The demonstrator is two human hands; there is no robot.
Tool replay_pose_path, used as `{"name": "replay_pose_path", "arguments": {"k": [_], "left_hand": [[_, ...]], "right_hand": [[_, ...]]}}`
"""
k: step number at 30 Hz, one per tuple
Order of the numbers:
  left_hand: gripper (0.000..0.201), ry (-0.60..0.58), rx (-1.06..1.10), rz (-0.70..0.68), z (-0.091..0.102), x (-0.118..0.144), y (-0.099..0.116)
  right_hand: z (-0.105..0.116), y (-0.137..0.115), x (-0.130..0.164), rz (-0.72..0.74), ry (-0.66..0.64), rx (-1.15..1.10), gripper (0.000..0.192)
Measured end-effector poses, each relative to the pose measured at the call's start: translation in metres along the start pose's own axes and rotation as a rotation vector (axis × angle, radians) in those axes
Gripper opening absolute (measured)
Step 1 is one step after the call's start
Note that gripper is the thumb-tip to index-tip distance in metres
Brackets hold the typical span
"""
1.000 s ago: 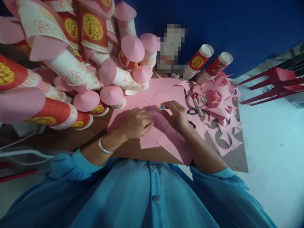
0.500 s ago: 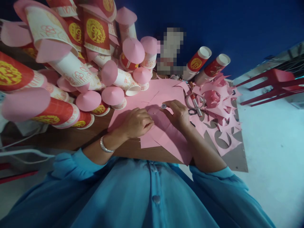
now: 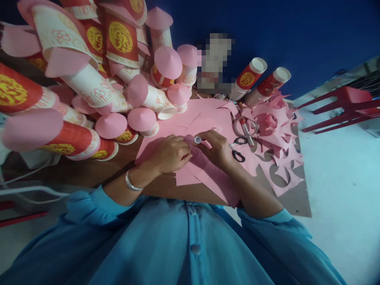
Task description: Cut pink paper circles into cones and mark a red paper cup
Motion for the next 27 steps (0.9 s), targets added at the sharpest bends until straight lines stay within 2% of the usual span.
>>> {"name": "replay_pose_path", "arguments": {"k": [5,18,27], "left_hand": [[0.023,0.014,0.017,-0.003,0.000,0.000,0.000],[0.024,0.025,0.048,-0.002,-0.001,0.001,0.000],[0.024,0.021,0.053,0.009,-0.003,0.002,-0.001]], "right_hand": [[-0.002,0.006,-0.002,-0.012,-0.031,0.053,0.014],[0.004,0.020,-0.004,-0.059,0.014,0.118,0.022],[0.023,0.013,-0.004,-0.080,0.205,0.111,0.012]]}}
Point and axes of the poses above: each hand's wrist, its own x-axis away from the middle knuckle, its own z-axis out of the back of the hand, y = z × x, the point moved 2 cm from there along -x, towards the middle knuckle, and after that the axes turned 2 degrees about -z, right-handed, at the moved point
